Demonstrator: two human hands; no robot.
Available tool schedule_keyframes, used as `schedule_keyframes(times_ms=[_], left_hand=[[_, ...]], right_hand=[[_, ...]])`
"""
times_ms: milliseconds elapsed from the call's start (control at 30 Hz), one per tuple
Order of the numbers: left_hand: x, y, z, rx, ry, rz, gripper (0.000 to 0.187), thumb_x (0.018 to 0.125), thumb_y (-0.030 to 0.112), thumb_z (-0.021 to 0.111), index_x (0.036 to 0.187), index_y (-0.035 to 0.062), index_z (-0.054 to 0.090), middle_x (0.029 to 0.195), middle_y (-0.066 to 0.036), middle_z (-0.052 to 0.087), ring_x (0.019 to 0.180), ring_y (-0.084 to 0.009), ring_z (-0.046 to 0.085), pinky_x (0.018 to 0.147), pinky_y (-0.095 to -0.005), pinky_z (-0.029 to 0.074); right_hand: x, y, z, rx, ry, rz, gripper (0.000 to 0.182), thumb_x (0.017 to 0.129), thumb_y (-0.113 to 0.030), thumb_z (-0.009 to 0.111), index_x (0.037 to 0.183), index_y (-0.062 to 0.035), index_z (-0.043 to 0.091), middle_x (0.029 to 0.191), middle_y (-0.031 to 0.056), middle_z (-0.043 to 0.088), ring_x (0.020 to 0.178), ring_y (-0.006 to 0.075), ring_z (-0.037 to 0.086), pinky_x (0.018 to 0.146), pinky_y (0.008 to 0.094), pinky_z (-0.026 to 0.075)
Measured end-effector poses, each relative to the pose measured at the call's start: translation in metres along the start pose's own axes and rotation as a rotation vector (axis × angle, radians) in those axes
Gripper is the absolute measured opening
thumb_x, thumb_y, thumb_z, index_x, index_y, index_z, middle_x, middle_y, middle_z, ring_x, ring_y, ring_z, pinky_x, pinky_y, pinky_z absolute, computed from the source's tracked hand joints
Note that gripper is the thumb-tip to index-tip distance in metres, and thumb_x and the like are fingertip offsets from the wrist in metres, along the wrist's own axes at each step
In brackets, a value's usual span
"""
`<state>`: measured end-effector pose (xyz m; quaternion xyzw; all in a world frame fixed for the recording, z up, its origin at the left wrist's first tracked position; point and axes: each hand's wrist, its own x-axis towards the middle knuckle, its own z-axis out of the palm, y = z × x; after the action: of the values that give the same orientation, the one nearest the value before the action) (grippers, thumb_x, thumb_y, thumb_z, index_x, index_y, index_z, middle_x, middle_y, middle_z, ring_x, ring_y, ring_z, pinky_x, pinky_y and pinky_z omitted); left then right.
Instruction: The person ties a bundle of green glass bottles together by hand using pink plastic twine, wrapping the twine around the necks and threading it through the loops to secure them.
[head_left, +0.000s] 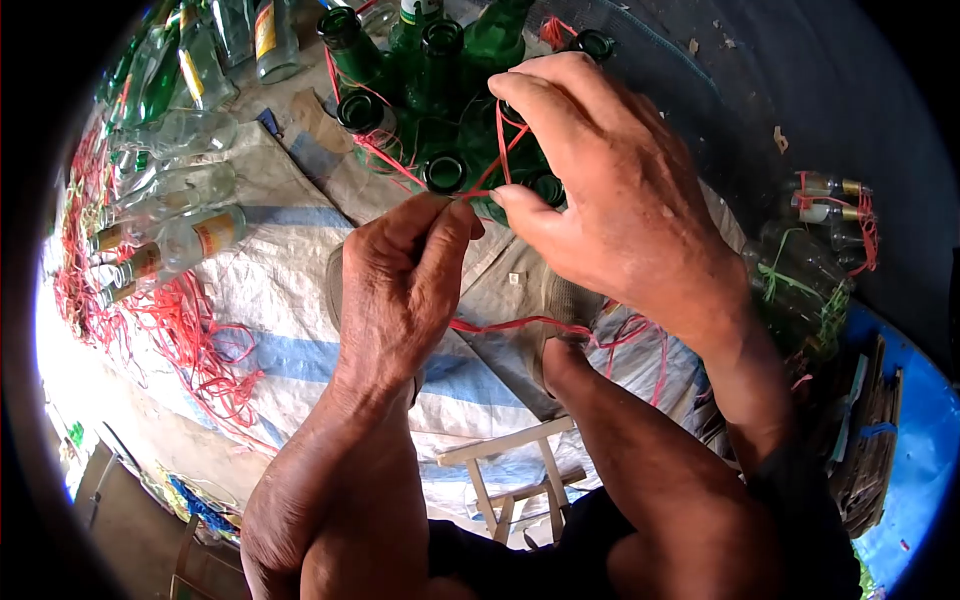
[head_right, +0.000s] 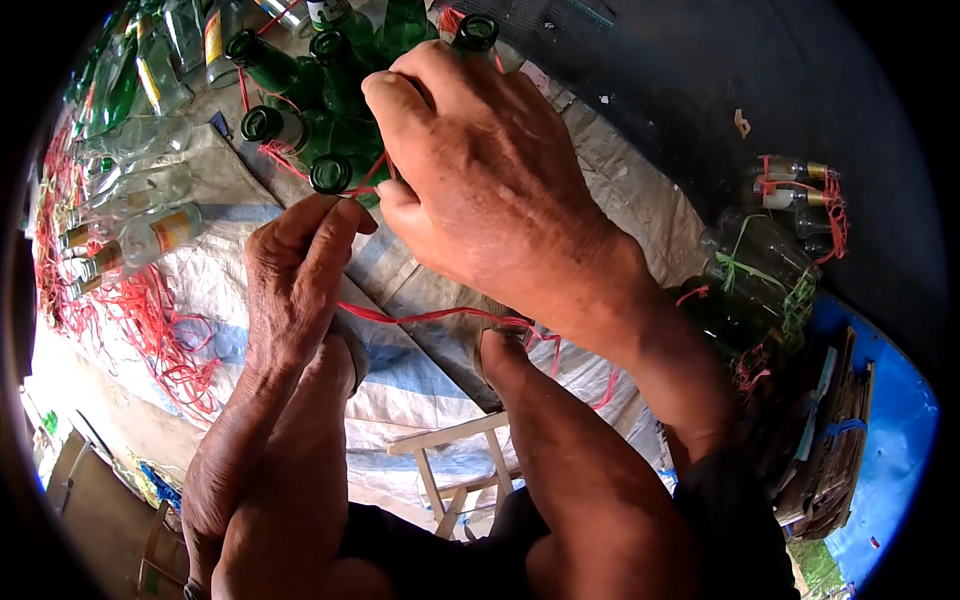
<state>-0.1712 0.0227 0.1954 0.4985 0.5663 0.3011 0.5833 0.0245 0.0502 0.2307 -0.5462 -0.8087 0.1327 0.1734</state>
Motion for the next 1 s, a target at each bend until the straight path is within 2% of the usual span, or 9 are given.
schedule_keyframes(times_ms=[167, 333, 433, 533, 567, 667, 800, 833, 1000], left_hand=[[0.001, -0.001, -0.005, 0.100, 0.004, 0.073, 0.021, 0.103, 0.013, 0.065, 0.089, -0.0024, 0.070, 0.060, 0.002, 0.051, 0.059, -0.0039, 0.043, 0.052, -0.0264, 0.037], [0.001, 0.013, -0.006, 0.287, 0.024, 0.150, 0.015, 0.099, 0.008, 0.066, 0.088, -0.0020, 0.068, 0.059, -0.006, 0.053, 0.056, -0.0077, 0.048, 0.052, -0.0297, 0.042], [0.002, 0.022, -0.012, 0.441, 0.007, 0.242, 0.011, 0.094, 0.004, 0.067, 0.085, -0.0009, 0.066, 0.062, -0.014, 0.058, 0.052, -0.0175, 0.054, 0.054, -0.0328, 0.045], [0.004, 0.031, -0.016, 0.566, -0.017, 0.324, 0.011, 0.090, 0.003, 0.069, 0.082, 0.0003, 0.063, 0.069, -0.019, 0.062, 0.054, -0.0296, 0.059, 0.055, -0.0358, 0.047], [0.005, 0.036, -0.017, 0.641, -0.027, 0.361, 0.014, 0.088, 0.004, 0.070, 0.079, 0.0011, 0.061, 0.070, -0.017, 0.063, 0.057, -0.0343, 0.061, 0.055, -0.0385, 0.049], [0.008, 0.053, -0.017, 0.765, -0.046, 0.375, 0.014, 0.088, 0.007, 0.072, 0.079, 0.0025, 0.061, 0.069, -0.015, 0.063, 0.058, -0.0353, 0.063, 0.055, -0.0406, 0.049], [0.019, 0.067, -0.023, 0.860, -0.073, 0.431, 0.012, 0.086, 0.009, 0.074, 0.080, 0.0043, 0.064, 0.069, -0.013, 0.064, 0.057, -0.0331, 0.063, 0.054, -0.0407, 0.049], [0.024, 0.070, -0.025, 0.906, -0.109, 0.489, 0.006, 0.091, 0.005, 0.075, 0.090, 0.0016, 0.070, 0.065, -0.009, 0.062, 0.055, -0.0112, 0.053, 0.054, -0.0293, 0.045], [0.037, 0.071, -0.025, 0.843, -0.105, 0.549, 0.005, 0.091, 0.003, 0.075, 0.093, 0.0003, 0.071, 0.070, -0.009, 0.065, 0.059, -0.0089, 0.055, 0.056, -0.0286, 0.046]], right_hand=[[-0.002, 0.006, 0.019, 0.014, 0.175, -0.091, 0.045, 0.072, -0.004, 0.075, 0.115, -0.0006, 0.063, 0.110, 0.0117, 0.060, 0.094, 0.0301, 0.064, 0.082, 0.0443, 0.050], [-0.003, 0.006, 0.023, 0.029, 0.226, -0.083, 0.041, 0.073, -0.002, 0.073, 0.113, -0.0002, 0.064, 0.108, 0.0111, 0.061, 0.094, 0.0296, 0.064, 0.082, 0.0444, 0.049], [-0.003, 0.007, 0.028, 0.059, 0.270, -0.086, 0.037, 0.072, -0.001, 0.071, 0.109, -0.0003, 0.064, 0.106, 0.0111, 0.062, 0.094, 0.0300, 0.064, 0.082, 0.0447, 0.048], [-0.004, 0.005, 0.029, 0.078, 0.290, -0.076, 0.030, 0.071, 0.001, 0.069, 0.101, -0.0011, 0.063, 0.102, 0.0112, 0.061, 0.093, 0.0307, 0.064, 0.082, 0.0451, 0.047], [-0.004, 0.005, 0.029, 0.080, 0.295, -0.069, 0.027, 0.071, 0.002, 0.069, 0.096, -0.0015, 0.062, 0.099, 0.0111, 0.061, 0.091, 0.0309, 0.063, 0.081, 0.0453, 0.047], [-0.003, 0.006, 0.030, 0.099, 0.301, -0.068, 0.021, 0.070, 0.002, 0.069, 0.088, -0.0024, 0.060, 0.093, 0.0110, 0.059, 0.088, 0.0312, 0.063, 0.080, 0.0453, 0.046], [-0.004, 0.009, 0.033, 0.137, 0.322, -0.074, 0.019, 0.070, 0.003, 0.069, 0.085, -0.0028, 0.059, 0.091, 0.0105, 0.057, 0.085, 0.0309, 0.063, 0.078, 0.0447, 0.047], [-0.005, 0.009, 0.032, 0.139, 0.311, -0.067, 0.019, 0.070, 0.003, 0.070, 0.086, -0.0027, 0.059, 0.091, 0.0104, 0.057, 0.086, 0.0307, 0.063, 0.078, 0.0448, 0.047], [-0.006, 0.007, 0.031, 0.179, 0.315, -0.043, 0.020, 0.070, 0.003, 0.070, 0.087, -0.0016, 0.060, 0.092, 0.0099, 0.057, 0.088, 0.0301, 0.064, 0.078, 0.0460, 0.049]])
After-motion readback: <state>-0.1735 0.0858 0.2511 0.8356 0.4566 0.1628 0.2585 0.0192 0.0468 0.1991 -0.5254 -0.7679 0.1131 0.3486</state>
